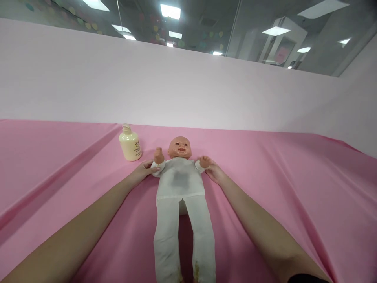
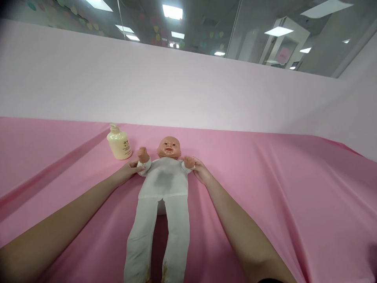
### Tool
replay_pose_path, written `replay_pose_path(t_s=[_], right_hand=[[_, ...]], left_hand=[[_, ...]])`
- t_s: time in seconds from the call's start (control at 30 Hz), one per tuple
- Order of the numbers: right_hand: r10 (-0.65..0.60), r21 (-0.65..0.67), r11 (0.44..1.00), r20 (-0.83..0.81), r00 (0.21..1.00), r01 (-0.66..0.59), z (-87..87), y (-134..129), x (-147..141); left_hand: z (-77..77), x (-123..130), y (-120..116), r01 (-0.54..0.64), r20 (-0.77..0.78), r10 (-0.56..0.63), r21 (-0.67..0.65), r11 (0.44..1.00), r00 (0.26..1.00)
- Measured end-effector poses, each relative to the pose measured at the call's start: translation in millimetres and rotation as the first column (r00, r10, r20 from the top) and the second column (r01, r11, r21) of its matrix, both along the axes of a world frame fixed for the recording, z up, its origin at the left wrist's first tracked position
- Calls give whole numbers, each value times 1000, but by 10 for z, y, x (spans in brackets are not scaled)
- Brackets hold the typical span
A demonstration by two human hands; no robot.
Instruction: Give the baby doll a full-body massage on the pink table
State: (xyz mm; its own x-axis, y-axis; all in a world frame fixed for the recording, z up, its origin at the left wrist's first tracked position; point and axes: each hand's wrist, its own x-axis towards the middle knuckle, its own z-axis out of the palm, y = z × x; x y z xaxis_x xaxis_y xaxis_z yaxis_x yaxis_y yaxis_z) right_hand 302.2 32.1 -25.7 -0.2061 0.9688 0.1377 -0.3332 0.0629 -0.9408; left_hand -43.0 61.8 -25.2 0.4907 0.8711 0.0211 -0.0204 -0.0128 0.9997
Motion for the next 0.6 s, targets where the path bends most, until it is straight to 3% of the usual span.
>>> replay_pose_path(t_s=[0.27, 0.4, 0.6], right_hand=[[-104, -131, 987, -101, 990, 90, -32, 67, 4], [-36, -69, 997, -85, 996, 30, -14, 37, 17], [40, -24, 999, 25, 999, -39, 33, -45, 31]], left_hand=[[-75, 19, 92, -185, 51, 189, -66, 980, 981], [-48, 4, 61, -124, 66, 128, -56, 991, 990], [147, 34, -121, 40, -54, -36, 74, 996, 998]])
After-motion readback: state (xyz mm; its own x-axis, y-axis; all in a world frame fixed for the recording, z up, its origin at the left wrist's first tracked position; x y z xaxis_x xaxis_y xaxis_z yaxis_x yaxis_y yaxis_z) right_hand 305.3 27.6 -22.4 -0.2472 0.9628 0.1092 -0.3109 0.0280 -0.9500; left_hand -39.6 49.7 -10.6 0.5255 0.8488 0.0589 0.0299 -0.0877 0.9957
